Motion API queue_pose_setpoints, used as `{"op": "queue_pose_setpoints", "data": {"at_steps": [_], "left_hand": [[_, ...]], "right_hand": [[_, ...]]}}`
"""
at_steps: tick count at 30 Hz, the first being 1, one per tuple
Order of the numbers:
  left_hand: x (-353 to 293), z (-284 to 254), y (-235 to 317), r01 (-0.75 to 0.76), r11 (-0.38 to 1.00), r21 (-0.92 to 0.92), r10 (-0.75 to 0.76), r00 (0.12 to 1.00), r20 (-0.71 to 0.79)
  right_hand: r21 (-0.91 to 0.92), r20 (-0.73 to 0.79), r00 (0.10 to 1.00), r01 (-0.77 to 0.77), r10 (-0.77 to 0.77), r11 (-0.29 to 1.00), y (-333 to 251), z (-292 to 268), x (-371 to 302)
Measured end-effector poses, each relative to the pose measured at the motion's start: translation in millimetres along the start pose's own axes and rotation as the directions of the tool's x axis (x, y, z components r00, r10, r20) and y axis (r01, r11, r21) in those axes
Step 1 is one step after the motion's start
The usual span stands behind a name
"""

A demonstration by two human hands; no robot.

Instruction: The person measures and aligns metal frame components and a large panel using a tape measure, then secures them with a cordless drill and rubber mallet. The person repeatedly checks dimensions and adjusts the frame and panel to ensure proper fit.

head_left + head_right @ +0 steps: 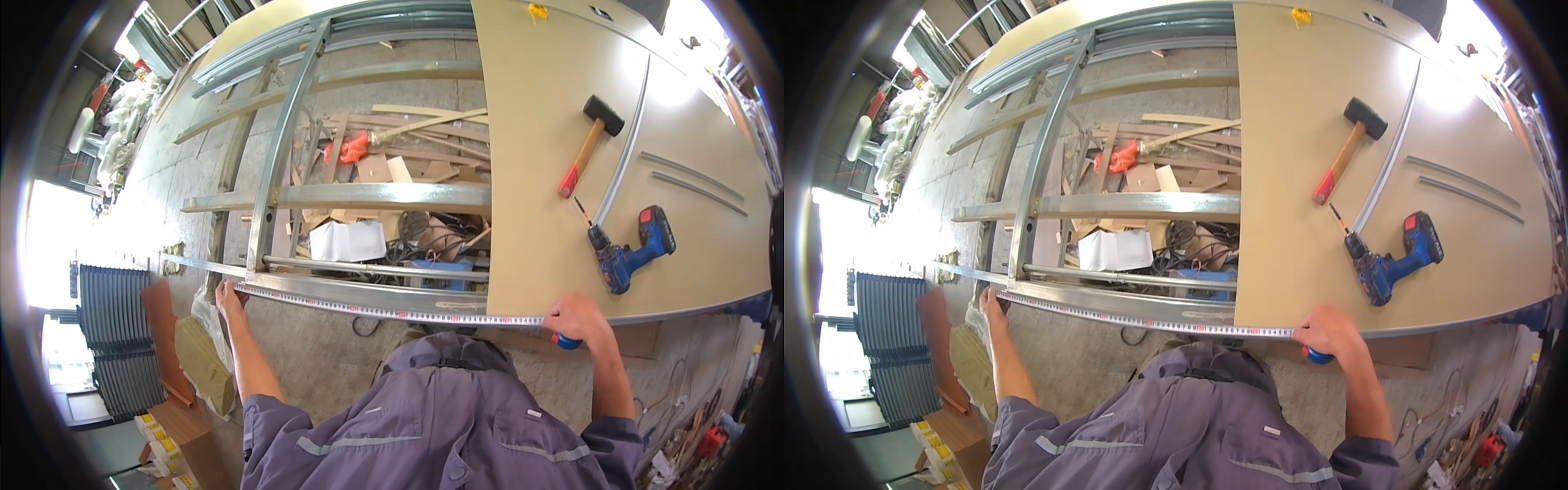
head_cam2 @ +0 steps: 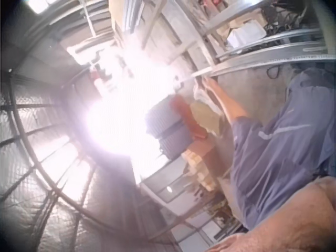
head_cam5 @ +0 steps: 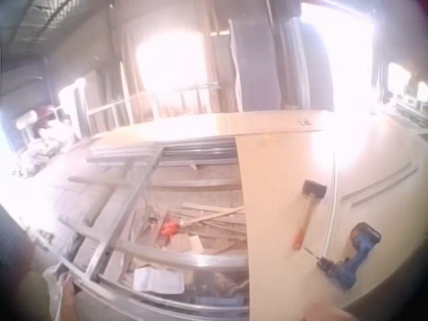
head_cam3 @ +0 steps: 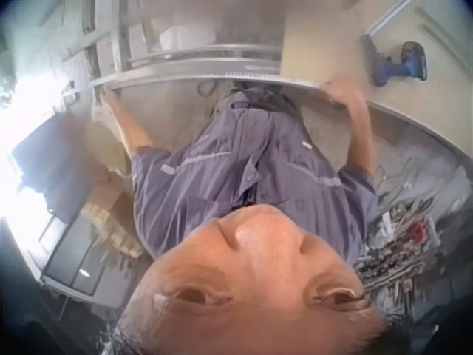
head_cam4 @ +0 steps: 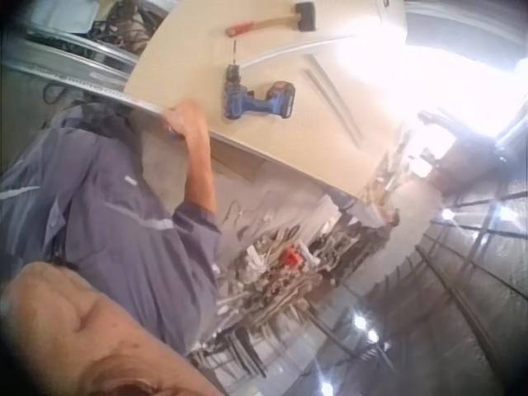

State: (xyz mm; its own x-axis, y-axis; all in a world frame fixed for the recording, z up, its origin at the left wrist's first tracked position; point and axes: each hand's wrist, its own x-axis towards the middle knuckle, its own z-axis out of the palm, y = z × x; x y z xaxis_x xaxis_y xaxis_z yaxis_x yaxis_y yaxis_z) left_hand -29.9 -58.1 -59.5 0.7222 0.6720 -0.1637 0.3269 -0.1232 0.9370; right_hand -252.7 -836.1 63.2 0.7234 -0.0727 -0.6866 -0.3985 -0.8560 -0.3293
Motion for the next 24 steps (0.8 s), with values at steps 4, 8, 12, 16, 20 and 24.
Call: {"op": "queue_pose_setpoints", "data": {"at_steps": [4, 8, 12, 16, 20, 24], "left_hand": [[9, -3, 1, -0.034, 0.992, 0.123, 0.039, 0.999, -0.038], [4, -9, 12, -0.034, 0.989, 0.144, 0.037, 0.999, -0.019], [-12, -14, 26, -0.077, 0.997, 0.009, 0.078, 0.994, -0.075], [-22, -11, 41, -0.141, 0.982, -0.125, 0.144, 0.989, 0.016], [-41, 17, 61, -0.139, 0.973, -0.186, 0.166, 0.977, 0.134], [-108, 74, 83, -0.143, 0.978, -0.155, 0.176, 0.957, 0.229]], "right_hand": [[0.063, -0.016, 1.0, 0.021, -0.02, 0.998, 3, 1, -6], [0.126, -0.026, 0.999, 0.028, -0.025, 0.992, 9, 5, -15], [0.202, -0.038, 0.997, 0.072, -0.065, 0.977, 6, 9, -30], [0.267, 0.026, 0.988, 0.141, -0.154, 0.953, 3, 20, -39], [0.315, 0.142, 0.961, 0.182, -0.236, 0.931, -12, 27, -42], [0.276, 0.104, 0.937, 0.295, -0.334, 0.915, -23, 46, -39]]}}
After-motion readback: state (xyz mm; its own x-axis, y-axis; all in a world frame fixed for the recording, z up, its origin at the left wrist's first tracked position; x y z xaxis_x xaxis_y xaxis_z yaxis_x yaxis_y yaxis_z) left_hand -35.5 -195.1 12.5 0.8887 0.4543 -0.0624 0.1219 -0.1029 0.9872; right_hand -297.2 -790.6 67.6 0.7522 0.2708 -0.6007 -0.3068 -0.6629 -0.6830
